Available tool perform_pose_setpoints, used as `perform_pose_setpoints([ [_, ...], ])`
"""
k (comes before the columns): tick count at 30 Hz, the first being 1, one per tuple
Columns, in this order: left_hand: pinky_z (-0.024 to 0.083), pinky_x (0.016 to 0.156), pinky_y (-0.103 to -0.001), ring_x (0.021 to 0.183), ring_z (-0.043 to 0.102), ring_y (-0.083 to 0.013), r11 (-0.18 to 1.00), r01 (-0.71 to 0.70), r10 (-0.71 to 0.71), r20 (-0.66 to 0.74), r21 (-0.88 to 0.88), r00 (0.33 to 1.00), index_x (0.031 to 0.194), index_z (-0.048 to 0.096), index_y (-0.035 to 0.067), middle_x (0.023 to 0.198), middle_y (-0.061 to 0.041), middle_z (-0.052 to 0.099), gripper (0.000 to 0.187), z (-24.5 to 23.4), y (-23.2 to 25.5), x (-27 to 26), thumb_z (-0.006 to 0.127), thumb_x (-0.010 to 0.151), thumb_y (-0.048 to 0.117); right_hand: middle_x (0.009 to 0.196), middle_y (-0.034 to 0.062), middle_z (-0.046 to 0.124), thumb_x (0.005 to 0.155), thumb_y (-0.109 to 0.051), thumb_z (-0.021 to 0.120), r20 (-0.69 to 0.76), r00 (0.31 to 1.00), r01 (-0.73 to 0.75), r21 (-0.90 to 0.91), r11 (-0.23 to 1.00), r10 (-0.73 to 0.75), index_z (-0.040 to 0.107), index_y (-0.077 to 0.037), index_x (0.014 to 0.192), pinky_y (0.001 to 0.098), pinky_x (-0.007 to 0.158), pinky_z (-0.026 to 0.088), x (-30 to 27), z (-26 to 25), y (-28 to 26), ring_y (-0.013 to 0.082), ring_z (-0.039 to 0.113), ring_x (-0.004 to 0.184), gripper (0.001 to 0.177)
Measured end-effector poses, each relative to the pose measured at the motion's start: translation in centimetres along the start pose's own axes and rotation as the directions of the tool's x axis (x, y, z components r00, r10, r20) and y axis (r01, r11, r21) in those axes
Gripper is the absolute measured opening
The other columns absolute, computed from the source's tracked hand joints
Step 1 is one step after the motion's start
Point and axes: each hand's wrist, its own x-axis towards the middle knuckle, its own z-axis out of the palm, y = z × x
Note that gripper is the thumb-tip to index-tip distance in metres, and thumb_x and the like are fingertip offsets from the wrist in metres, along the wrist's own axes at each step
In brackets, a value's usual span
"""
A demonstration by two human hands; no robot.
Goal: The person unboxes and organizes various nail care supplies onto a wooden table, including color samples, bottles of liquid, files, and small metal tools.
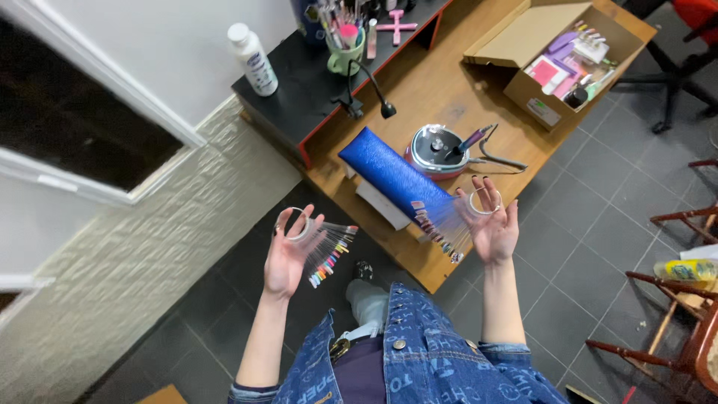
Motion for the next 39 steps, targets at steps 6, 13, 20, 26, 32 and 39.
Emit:
perform_pose_setpoints([
  [6,0.038,0.11,-0.065,0.142,0.043,-0.0469,0.982,0.187,-0.187,0.133,0.013,0.973,0.145,0.046,0.03,0.158,-0.022,0.042,0.041,-0.4,0.0,8.9,0.031,0.108,0.039,0.16,0.0123,0.044,0.096,-0.07,0.03,0.018,0.999,-0.031,0.012,0.999,0.031,0.05,-0.014,0.15,0.0596,0.11,0.045,3.0,2.5,1.8,0.0497,0.047,0.138,0.08],
  [13,0.041,0.107,-0.066,0.139,0.046,-0.0465,0.936,0.352,-0.347,0.216,0.019,0.913,0.145,0.045,0.028,0.156,-0.022,0.044,0.04,-0.5,-2.0,17.5,0.032,0.109,0.037,0.16,0.0161,0.041,0.092,-0.077,0.029,0.025,0.993,-0.117,-0.004,0.993,0.117,0.045,-0.008,0.152,0.0583,0.105,0.047,4.7,2.5,4.0,0.0513,0.05,0.132,0.093],
  [20,0.047,0.102,-0.065,0.135,0.052,-0.0456,0.845,0.509,-0.534,0.314,0.165,0.785,0.147,0.044,0.028,0.155,-0.02,0.047,0.041,-0.3,-4.2,25.1,0.035,0.109,0.039,0.159,0.0184,0.042,0.095,-0.074,0.03,-0.04,0.992,-0.124,-0.041,0.991,0.123,0.045,-0.004,0.151,0.0567,0.102,0.049,4.0,1.7,5.9,0.0518,0.054,0.128,0.091],
  [26,0.048,0.1,-0.064,0.133,0.053,-0.0452,0.744,0.6,-0.666,0.394,0.293,0.634,0.147,0.043,0.029,0.154,-0.018,0.048,0.041,0.1,-6.2,31.0,0.033,0.109,0.042,0.157,0.0207,0.045,0.099,-0.067,0.028,-0.136,0.99,-0.051,-0.035,0.998,0.046,0.045,-0.001,0.15,0.0603,0.105,0.046,4.7,2.2,7.0,0.0514,0.056,0.126,0.085],
  [32,0.046,0.106,-0.063,0.129,0.057,-0.0452,0.644,0.676,-0.764,0.331,0.358,0.554,0.146,0.046,0.028,0.145,-0.016,0.058,0.04,-0.2,-7.5,35.5,0.035,0.109,0.041,0.154,0.0177,0.05,0.101,-0.062,0.032,-0.212,0.977,-0.035,-0.016,0.999,0.031,0.049,-0.002,0.147,0.062,0.106,0.046,6.4,2.9,7.7,0.0504,0.057,0.126,0.077],
  [39,0.047,0.109,-0.06,0.126,0.06,-0.0457,0.567,0.777,-0.818,0.296,0.275,0.492,0.141,0.054,0.025,0.136,-0.019,0.064,0.036,0.5,-8.1,37.7,0.044,0.108,0.035,0.152,0.0118,0.054,0.104,-0.052,0.039,-0.269,0.963,-0.043,-0.079,0.996,0.02,0.054,-0.008,0.145,0.0583,0.106,0.047,8.5,3.6,8.4,0.046,0.059,0.126,0.062],
])
